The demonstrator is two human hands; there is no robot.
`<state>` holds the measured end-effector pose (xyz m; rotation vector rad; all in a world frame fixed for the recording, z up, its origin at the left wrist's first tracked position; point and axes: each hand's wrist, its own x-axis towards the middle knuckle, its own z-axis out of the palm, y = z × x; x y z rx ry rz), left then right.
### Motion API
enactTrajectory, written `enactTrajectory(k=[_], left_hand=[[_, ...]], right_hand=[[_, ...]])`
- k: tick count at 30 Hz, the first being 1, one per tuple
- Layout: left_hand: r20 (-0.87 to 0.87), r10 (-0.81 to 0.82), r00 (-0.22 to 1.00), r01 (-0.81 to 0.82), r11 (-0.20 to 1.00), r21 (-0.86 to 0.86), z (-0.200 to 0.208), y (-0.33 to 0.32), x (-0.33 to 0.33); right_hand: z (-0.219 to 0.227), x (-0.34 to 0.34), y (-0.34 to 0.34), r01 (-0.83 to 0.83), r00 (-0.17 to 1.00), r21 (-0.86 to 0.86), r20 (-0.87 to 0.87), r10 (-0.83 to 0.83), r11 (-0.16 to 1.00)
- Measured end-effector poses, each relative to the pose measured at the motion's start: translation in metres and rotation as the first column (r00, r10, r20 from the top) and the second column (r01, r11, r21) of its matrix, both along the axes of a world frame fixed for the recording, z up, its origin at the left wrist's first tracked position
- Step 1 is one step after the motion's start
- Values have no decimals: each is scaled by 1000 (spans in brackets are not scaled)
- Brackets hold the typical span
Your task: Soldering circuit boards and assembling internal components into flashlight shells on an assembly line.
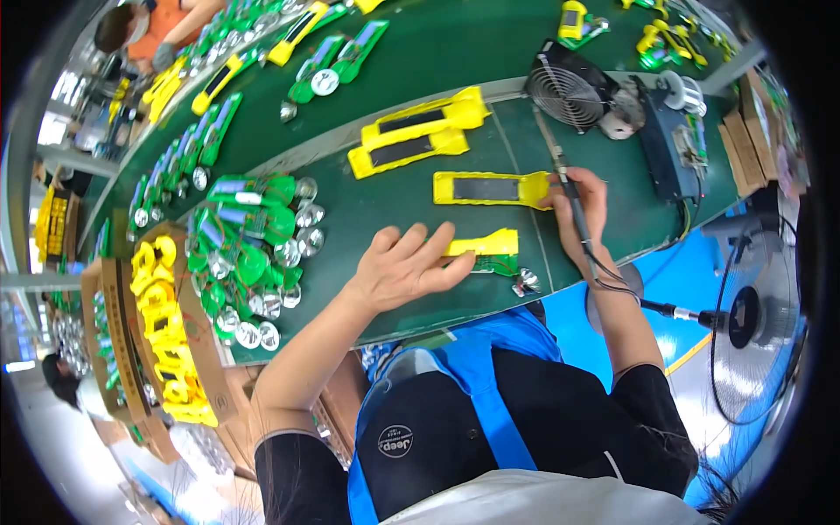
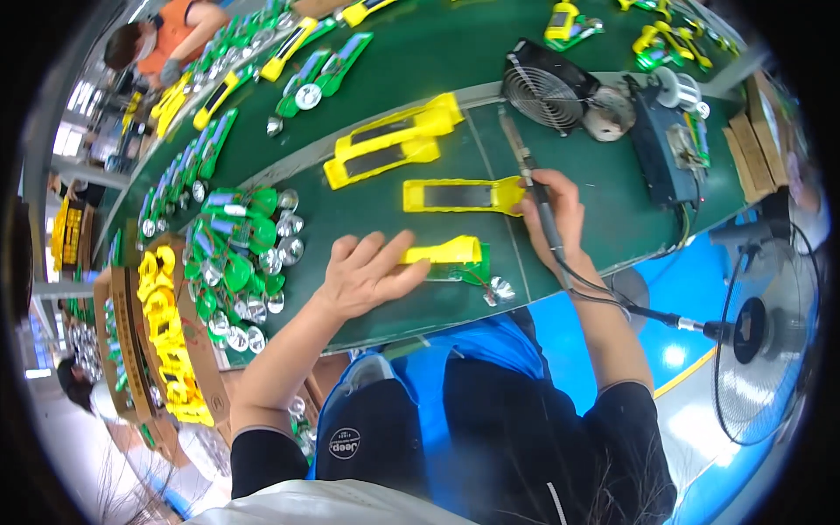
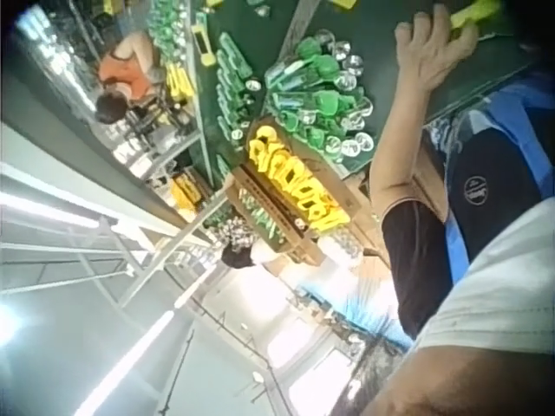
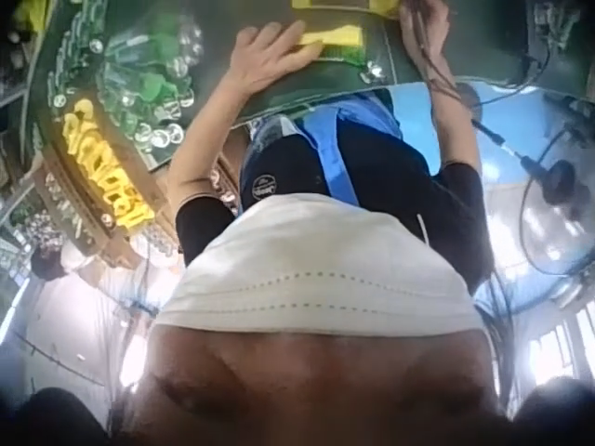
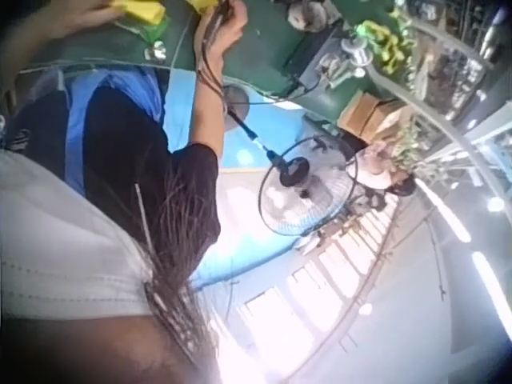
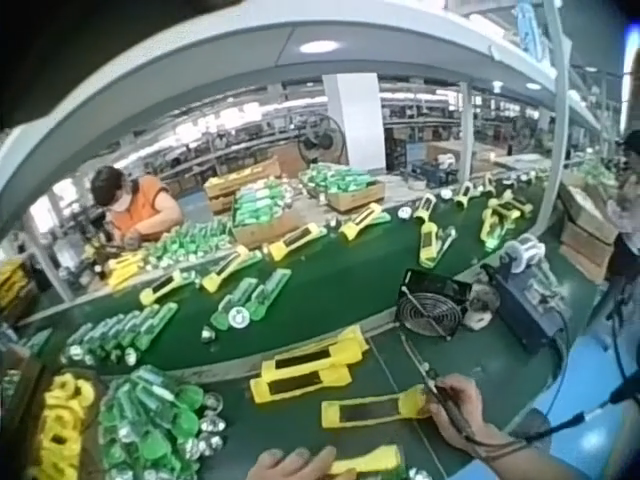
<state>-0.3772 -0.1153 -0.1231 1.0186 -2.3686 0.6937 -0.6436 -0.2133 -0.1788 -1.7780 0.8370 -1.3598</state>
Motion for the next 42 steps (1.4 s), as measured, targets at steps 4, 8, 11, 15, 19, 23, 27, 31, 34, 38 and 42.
enactTrajectory(k=[4, 8, 11, 15, 19, 23, 27, 31, 34, 38, 42], left_hand=[[-6, 102, 995, -100, 987, 128, 19, 2, -10], [46, 224, 974, -228, 939, 258, 21, 8, -16], [10, 193, 981, -188, 945, 269, 30, 11, -19], [61, 89, 994, -106, 892, 438, 12, 33, -15], [-37, 74, 997, -44, 854, 519, 23, 32, -20], [-64, 141, 988, -76, 802, 592, 30, 33, -1], [-246, 331, 911, -185, 861, 474, 68, -10, 18], [-460, 316, 830, -75, 880, 469, 70, -146, 21], [-301, 590, 749, -361, 745, 561, 35, -234, 17], [-171, 677, 716, -473, 651, 594, 8, -273, 1], [-307, 652, 694, -483, 737, 473, 14, -298, 31]], right_hand=[[-1, 0, -2, 58, 985, -54, -159, -66, 997], [0, 0, -2, 64, 983, -25, -171, -67, 998], [0, -1, 0, 76, 978, -62, -191, -86, 995], [17, 4, 3, 117, 960, -111, -241, -140, 987], [20, 4, 5, 110, 961, -148, -236, -143, 983], [9, 4, 6, 110, 977, -93, -173, -125, 990], [3, 4, 3, 158, 972, 26, -179, -151, 987], [-8, 1, 4, 46, 992, 14, 116, -47, 999], [1, 4, 3, -27, 989, 31, 149, 22, 999], [9, -2, -4, -118, 993, -114, 11, 120, 986], [18, 8, -1, -216, 976, -100, -33, 214, 971]])
